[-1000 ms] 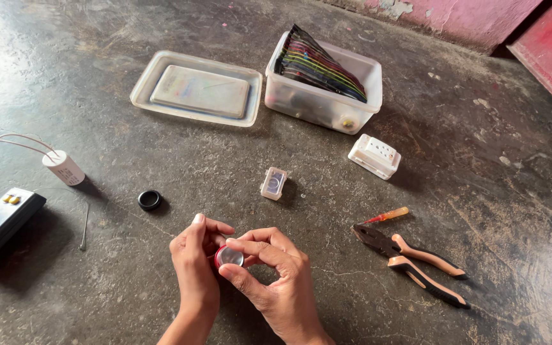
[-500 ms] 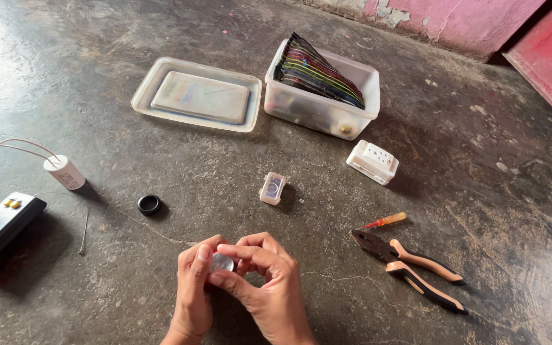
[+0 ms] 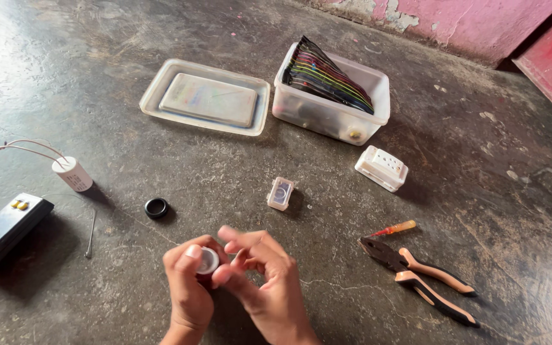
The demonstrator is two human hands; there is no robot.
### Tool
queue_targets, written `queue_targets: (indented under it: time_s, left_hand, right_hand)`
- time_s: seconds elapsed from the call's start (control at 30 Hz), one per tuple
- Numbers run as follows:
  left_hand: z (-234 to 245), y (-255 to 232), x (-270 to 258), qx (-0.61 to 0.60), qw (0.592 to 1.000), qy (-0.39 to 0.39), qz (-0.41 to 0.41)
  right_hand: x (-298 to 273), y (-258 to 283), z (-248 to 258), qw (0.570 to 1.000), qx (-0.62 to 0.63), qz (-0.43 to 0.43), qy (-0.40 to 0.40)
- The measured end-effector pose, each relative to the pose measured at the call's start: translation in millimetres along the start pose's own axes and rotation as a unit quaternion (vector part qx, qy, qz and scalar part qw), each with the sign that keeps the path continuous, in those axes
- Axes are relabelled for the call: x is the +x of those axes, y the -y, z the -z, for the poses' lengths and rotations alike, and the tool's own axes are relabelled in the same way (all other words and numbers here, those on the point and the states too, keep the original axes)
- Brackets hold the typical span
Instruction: The person assembles a small red flashlight by inserting a battery and screwing on the cap. They then test the flashlight and place it on the floor. The person also opens a small container and a larger plastic box containing various tools.
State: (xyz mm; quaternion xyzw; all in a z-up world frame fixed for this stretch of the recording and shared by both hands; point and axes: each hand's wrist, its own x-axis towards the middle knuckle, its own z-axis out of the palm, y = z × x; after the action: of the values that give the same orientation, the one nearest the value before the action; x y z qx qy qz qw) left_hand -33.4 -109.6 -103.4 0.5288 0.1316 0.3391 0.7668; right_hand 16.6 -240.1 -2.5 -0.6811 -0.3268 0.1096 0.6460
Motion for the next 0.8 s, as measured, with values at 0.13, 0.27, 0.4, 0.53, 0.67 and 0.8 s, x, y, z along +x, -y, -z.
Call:
queue_targets:
  time_s: [0.13, 0.27, 0.4, 0.53, 0.67, 0.8]
  left_hand:
    - [-4, -28, 15, 0.021, 0.999, -0.046, 0.005]
    - [-7, -39, 21, 0.024, 0.999, -0.044, 0.006]
    - [-4, -35, 17, 0.004, 0.999, -0.028, 0.022]
    - [-2, -33, 20, -0.028, 0.997, -0.065, 0.038]
    - [-2, -30, 16, 0.068, 0.997, -0.017, 0.034]
    - [0, -30, 16, 0.104, 0.994, 0.014, 0.019]
  right_hand:
    - [34, 5, 3, 0.999, -0.035, -0.028, -0.024]
    - [87, 0, -9, 0.993, -0.099, 0.017, 0.059]
    - [126, -27, -44, 0.948, -0.211, 0.165, 0.171]
    - [150, -61, -69, 0.878, -0.269, 0.315, 0.241]
    - [131, -85, -56, 0.892, -0.241, 0.285, 0.256]
    - [108, -79, -39, 0.907, -0.272, 0.23, 0.225]
